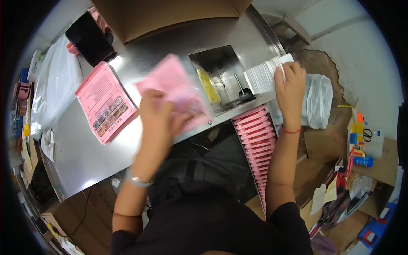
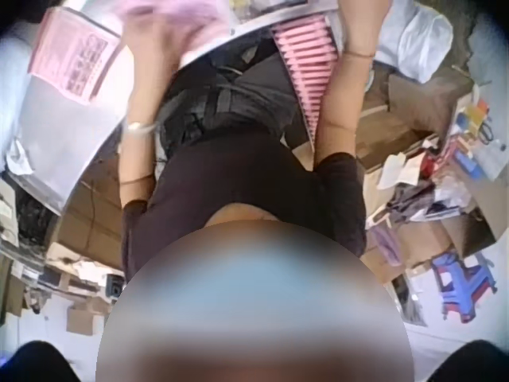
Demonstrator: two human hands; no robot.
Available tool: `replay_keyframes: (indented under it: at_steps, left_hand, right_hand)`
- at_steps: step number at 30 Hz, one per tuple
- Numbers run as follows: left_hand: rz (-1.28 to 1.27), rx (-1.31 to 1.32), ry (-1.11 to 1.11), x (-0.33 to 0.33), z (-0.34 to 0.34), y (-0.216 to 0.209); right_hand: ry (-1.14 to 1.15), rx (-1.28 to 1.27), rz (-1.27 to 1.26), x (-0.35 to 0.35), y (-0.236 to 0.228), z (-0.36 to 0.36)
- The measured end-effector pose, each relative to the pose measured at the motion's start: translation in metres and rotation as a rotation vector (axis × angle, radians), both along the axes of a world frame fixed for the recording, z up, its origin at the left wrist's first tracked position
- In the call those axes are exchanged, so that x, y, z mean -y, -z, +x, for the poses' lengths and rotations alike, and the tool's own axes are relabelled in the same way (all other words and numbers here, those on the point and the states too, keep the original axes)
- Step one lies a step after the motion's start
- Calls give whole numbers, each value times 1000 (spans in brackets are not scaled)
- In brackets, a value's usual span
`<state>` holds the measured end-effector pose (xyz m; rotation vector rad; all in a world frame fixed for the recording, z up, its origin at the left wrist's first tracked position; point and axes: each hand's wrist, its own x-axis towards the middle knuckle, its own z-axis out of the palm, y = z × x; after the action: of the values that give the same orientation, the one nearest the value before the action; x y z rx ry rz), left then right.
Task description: Packaging small pink brochures into clear plastic sleeves and placing them into a shipping box.
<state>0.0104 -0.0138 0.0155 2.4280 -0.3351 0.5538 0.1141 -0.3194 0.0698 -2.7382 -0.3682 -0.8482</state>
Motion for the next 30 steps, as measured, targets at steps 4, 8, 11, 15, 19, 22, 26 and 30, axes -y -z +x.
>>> replay_keyframes:
  at_steps: [4, 8, 11, 15, 19, 22, 26, 30]
  left_hand:
    - [43, -145, 149, 40, -14, 13]
    - [205, -231, 123, 19, -17, 0]
    - [385, -105, 86, -2, -10, 15]
    - [163, -167, 4, 15, -16, 5]
    - [300, -160, 0, 19, -18, 3]
    - [307, -92, -19, 24, -19, -10]
    - [339, -300, 50, 11, 3, -11]
    - [455, -41, 125, 15, 45, -12]
  right_hand:
    - [-196, 9, 76, 11, -9, -15]
    - [-454, -54, 224, -59, 20, -75]
    - [-818, -245, -303, -104, 29, -104]
    - [-539, -189, -115, -134, 52, -60]
    - [-735, -188, 311, -101, 45, -41]
    - [-12, 64, 270, -41, 10, -42]
    - [79, 132, -26, -32, 26, -25]
    - [36, 37, 95, -26, 13, -22]
